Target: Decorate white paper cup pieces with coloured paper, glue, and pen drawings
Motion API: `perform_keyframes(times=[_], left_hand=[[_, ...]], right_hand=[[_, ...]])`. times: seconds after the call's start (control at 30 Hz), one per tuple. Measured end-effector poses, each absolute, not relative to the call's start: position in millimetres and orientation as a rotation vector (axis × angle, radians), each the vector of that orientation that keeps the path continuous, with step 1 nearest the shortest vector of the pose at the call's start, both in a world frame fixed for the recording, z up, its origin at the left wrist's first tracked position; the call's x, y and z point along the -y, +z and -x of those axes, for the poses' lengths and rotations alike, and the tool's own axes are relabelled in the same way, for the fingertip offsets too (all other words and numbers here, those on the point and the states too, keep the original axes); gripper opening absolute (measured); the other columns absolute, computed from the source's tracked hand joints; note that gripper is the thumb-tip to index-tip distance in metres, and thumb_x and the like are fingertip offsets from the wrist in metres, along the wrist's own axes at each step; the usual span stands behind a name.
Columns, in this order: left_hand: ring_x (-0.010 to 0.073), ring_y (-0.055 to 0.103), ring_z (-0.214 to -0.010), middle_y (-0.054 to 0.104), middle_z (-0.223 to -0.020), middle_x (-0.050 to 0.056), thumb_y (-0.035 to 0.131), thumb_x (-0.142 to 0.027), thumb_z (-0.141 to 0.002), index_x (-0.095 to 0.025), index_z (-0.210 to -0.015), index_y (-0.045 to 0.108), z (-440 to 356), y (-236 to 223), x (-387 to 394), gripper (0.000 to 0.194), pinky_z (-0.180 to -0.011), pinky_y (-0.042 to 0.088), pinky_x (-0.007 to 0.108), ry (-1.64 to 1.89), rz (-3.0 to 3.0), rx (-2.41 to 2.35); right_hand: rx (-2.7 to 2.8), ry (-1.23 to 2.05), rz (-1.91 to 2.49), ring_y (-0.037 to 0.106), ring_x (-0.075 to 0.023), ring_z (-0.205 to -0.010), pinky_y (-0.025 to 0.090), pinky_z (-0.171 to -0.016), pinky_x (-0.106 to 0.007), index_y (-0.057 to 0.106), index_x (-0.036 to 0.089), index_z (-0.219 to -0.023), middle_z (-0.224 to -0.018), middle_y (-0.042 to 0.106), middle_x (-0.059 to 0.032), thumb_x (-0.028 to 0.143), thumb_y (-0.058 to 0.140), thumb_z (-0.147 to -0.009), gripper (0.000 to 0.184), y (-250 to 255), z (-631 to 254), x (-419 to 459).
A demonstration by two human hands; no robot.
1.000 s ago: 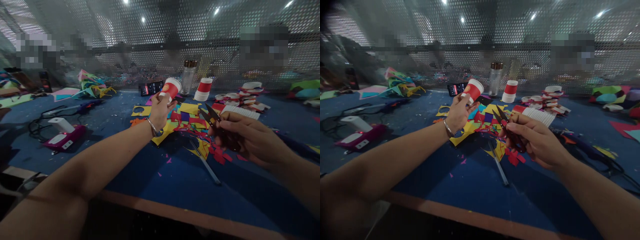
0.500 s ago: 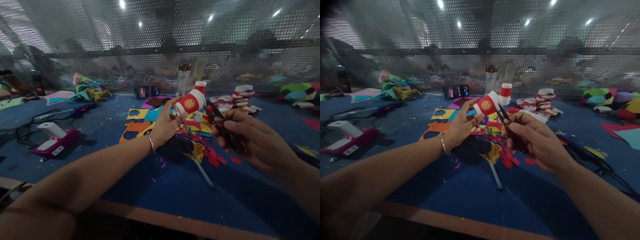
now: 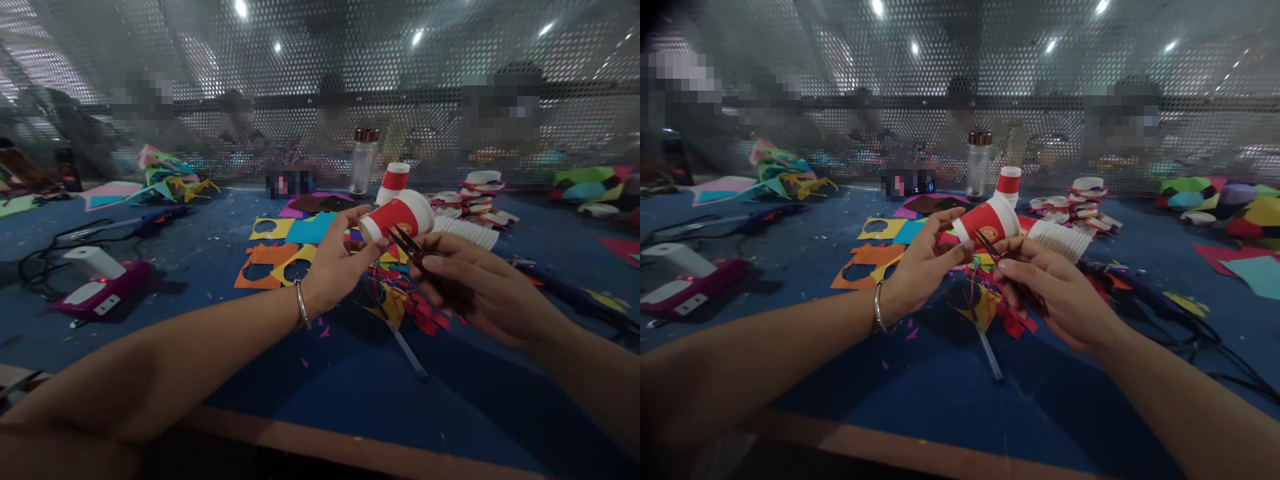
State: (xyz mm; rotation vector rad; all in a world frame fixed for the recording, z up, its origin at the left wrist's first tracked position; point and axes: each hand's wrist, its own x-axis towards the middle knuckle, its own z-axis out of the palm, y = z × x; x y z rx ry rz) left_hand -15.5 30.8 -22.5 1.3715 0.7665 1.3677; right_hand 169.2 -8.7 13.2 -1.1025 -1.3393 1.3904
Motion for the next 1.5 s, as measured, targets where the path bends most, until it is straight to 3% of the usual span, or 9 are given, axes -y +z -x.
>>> perform_keyframes(times=[0.17, 0.3, 0.5, 0.83, 1.17, 1.37, 1.5], left_hand=[[0.0148, 0.066, -0.094, 0.061, -0.139, 0.014, 0.079, -0.026, -0.084, -0.018, -0.13, 0.056, 16.2, -22.2, -30.5, 0.052, -0.084, 0.056, 0.029, 1.366, -1.391, -0.867], [0.0165, 0.067, -0.096, 0.068, -0.123, 0.01, 0.083, -0.023, -0.078, -0.019, -0.125, 0.056, 16.2, -21.4, -30.9, 0.054, -0.083, 0.056, 0.028, 1.39, -1.396, -0.803], [0.0203, 0.069, -0.099, 0.07, -0.12, 0.011, 0.084, -0.028, -0.076, -0.02, -0.123, 0.055, 15.5, -25.7, -33.8, 0.055, -0.09, 0.057, 0.036, 1.403, -1.412, -0.754], [0.0193, 0.071, -0.097, 0.068, -0.118, 0.011, 0.084, -0.025, -0.072, -0.019, -0.11, 0.05, 14.2, -30.9, -36.8, 0.052, -0.083, 0.06, 0.035, 1.476, -1.4, -0.823], [0.0189, 0.071, -0.094, 0.068, -0.105, 0.007, 0.094, -0.028, -0.065, -0.02, -0.104, 0.048, 6.9, -34.6, -36.2, 0.06, -0.086, 0.062, 0.037, 1.543, -1.406, -0.79], [0.0232, 0.069, -0.105, 0.066, -0.112, 0.009, 0.089, -0.028, -0.069, -0.022, -0.105, 0.047, 8.2, -33.3, -32.1, 0.056, -0.075, 0.063, 0.033, 1.538, -1.44, -0.838], [0.0203, 0.069, -0.102, 0.065, -0.113, 0.008, 0.087, -0.026, -0.071, -0.022, -0.106, 0.046, 8.6, -32.0, -29.8, 0.054, -0.078, 0.063, 0.032, 1.543, -1.45, -0.815]], right_hand=[[1.324, 1.399, 1.117, 0.036, -0.004, -0.045, 0.023, -0.038, -0.017, 0.068, 0.024, -0.094, -0.067, 0.054, 0.0058, 0.043, 0.086, -0.072, 0.035, 13.5, -167.0, 11.0], [1.35, 1.401, 1.091, 0.031, -0.0023, -0.046, 0.02, -0.042, -0.018, 0.063, 0.021, -0.078, -0.066, 0.048, 0.0064, 0.048, 0.085, -0.076, 0.035, 9.1, -167.4, 11.4], [1.322, 1.469, 1.046, 0.025, -0.0015, -0.042, 0.014, -0.039, -0.019, 0.058, 0.02, -0.068, -0.06, 0.045, 0.0073, 0.055, 0.087, -0.075, 0.046, 5.0, -166.7, 11.8], [1.27, 1.526, 1.021, 0.024, -0.0002, -0.04, 0.014, -0.038, -0.018, 0.058, 0.018, -0.066, -0.057, 0.046, 0.008, 0.053, 0.088, -0.075, 0.047, 7.8, -164.0, 15.0], [1.245, 1.52, 1.003, 0.026, 0.0001, -0.041, 0.013, -0.039, -0.019, 0.055, 0.019, -0.07, -0.059, 0.047, 0.0088, 0.05, 0.09, -0.073, 0.047, 11.1, -159.4, 18.5], [1.229, 1.522, 1.01, 0.026, 0.0002, -0.04, 0.01, -0.039, -0.02, 0.053, 0.019, -0.069, -0.058, 0.047, 0.0089, 0.052, 0.091, -0.07, 0.051, 8.8, -160.0, 17.0], [1.254, 1.514, 1.018, 0.026, -0.0003, -0.04, 0.01, -0.039, -0.02, 0.052, 0.019, -0.067, -0.058, 0.046, 0.0086, 0.053, 0.088, -0.074, 0.051, 8.6, -160.5, 17.5]])
